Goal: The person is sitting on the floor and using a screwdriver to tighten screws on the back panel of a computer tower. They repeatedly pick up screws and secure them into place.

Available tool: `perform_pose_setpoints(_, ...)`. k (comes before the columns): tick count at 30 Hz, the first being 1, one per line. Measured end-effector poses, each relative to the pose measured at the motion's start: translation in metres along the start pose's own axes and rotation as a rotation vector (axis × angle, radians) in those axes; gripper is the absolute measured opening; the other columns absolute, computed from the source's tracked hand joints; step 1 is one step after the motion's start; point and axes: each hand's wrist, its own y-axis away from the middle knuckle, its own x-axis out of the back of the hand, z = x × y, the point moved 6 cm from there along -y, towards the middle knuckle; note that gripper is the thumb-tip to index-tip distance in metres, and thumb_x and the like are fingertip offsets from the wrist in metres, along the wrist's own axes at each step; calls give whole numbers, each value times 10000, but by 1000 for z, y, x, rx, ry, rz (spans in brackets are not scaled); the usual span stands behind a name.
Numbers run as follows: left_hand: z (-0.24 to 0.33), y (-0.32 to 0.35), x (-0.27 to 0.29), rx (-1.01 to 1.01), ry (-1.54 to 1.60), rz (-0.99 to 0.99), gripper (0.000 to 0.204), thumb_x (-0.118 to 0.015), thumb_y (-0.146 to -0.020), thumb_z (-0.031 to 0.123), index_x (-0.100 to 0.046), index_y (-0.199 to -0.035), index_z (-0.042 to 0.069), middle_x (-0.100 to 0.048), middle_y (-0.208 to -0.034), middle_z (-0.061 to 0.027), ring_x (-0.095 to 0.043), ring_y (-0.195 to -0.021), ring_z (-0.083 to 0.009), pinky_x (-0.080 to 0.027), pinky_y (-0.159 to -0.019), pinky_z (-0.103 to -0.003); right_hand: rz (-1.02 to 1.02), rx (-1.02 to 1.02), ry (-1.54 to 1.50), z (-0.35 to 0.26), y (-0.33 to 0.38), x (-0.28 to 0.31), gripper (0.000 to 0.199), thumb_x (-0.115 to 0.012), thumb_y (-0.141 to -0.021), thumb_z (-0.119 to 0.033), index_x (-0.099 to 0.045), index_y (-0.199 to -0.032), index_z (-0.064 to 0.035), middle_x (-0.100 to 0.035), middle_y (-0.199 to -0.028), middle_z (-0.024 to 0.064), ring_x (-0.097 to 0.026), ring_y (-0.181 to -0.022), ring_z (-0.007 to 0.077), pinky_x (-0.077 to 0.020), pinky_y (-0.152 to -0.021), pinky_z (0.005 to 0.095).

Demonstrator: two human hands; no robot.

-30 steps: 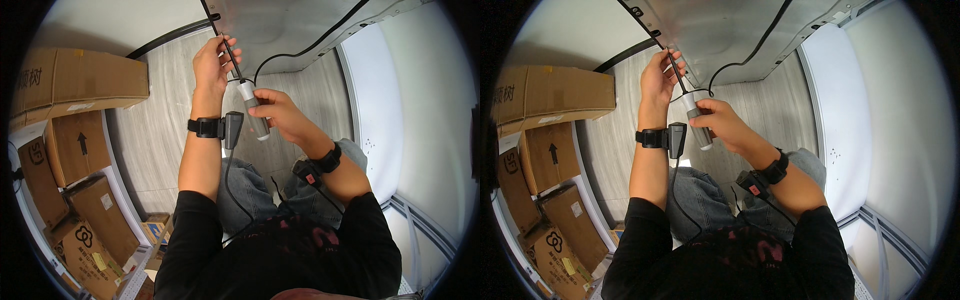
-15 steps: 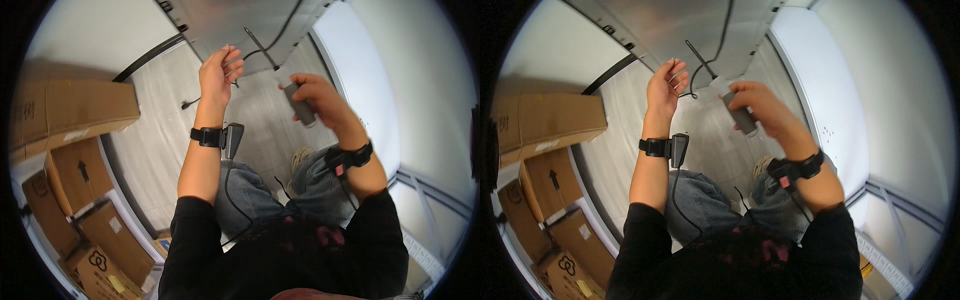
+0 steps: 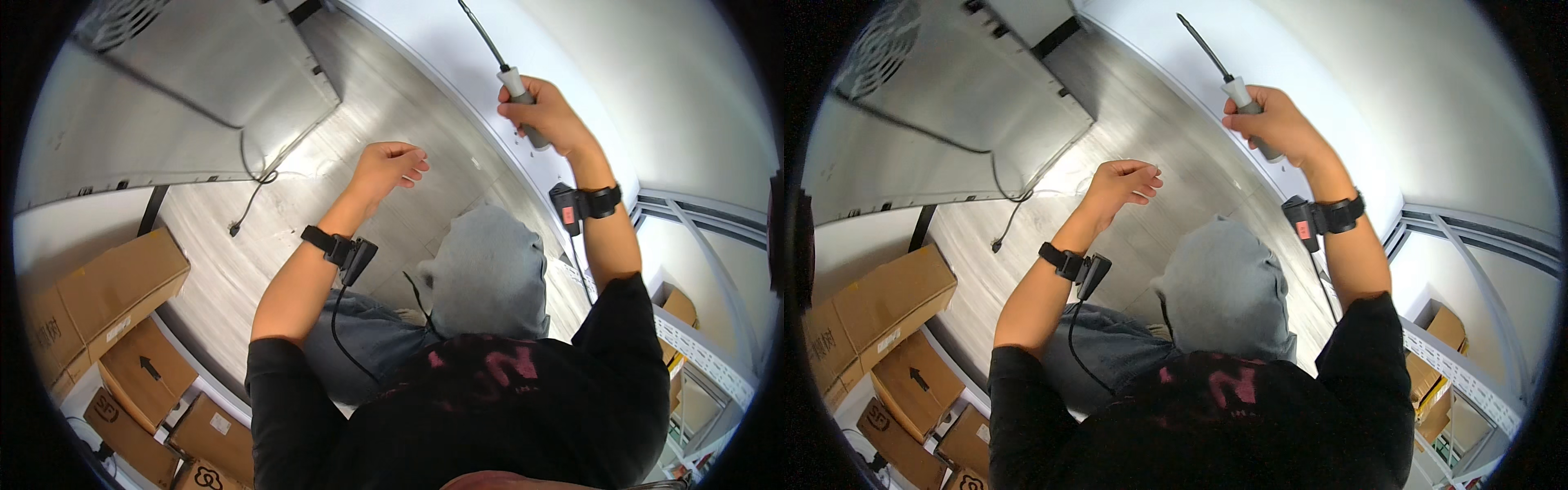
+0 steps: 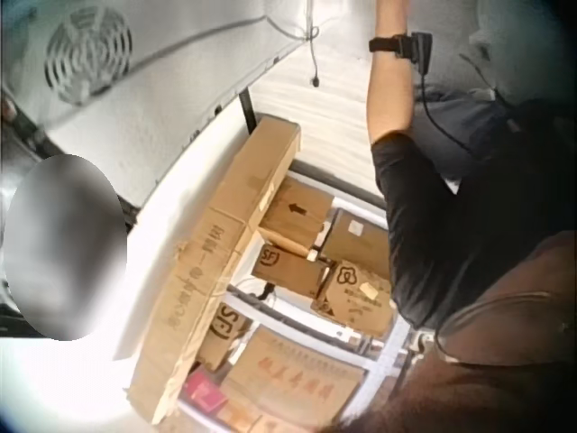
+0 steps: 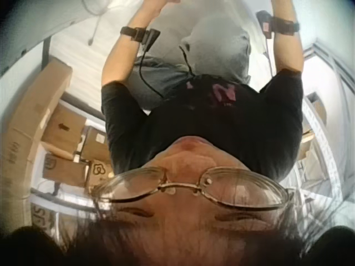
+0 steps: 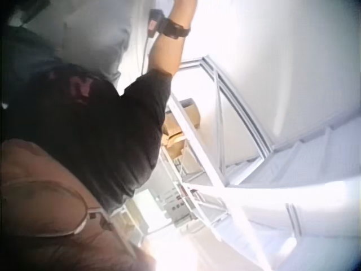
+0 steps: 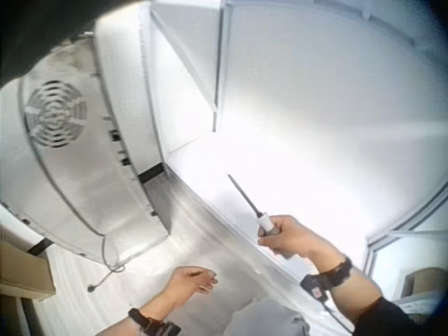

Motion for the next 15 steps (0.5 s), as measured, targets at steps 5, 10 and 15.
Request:
perform_pose_setpoints(5,-27,-77,-60,119,-49,-74,259,-638,-869,228,-652,-995,2,-678,-886,-82,-616,-776,-137,-505,-694,-263,97,-18,-171,108,-12,32,146,-686,-790,-99,-576,-874,-52,-610,-775,27,-568,-680,94,-460,-595,241)
perform_pose_setpoints(10,-45,-148,-127,125,-72,-77,263,-638,-869,239,-657,-1021,25,-680,-886,-61,-602,-778,-126,-480,-664,-255,220,-89,-348,181,-13,60,164,-676,-794,-79,-572,-913,-38,-637,-868,55,-591,-716,113,-482,-624,258)
perform_pose_setpoints(15,-66,-186,-159,141,-53,-21,234,-637,-868,242,-679,-1000,53,-683,-875,-39,-590,-758,-100,-464,-653,-244,308,-110,-306,211,-13,66,189,-679,-764,-96,-585,-910,-20,-641,-861,49,-590,-702,126,-488,-626,273)
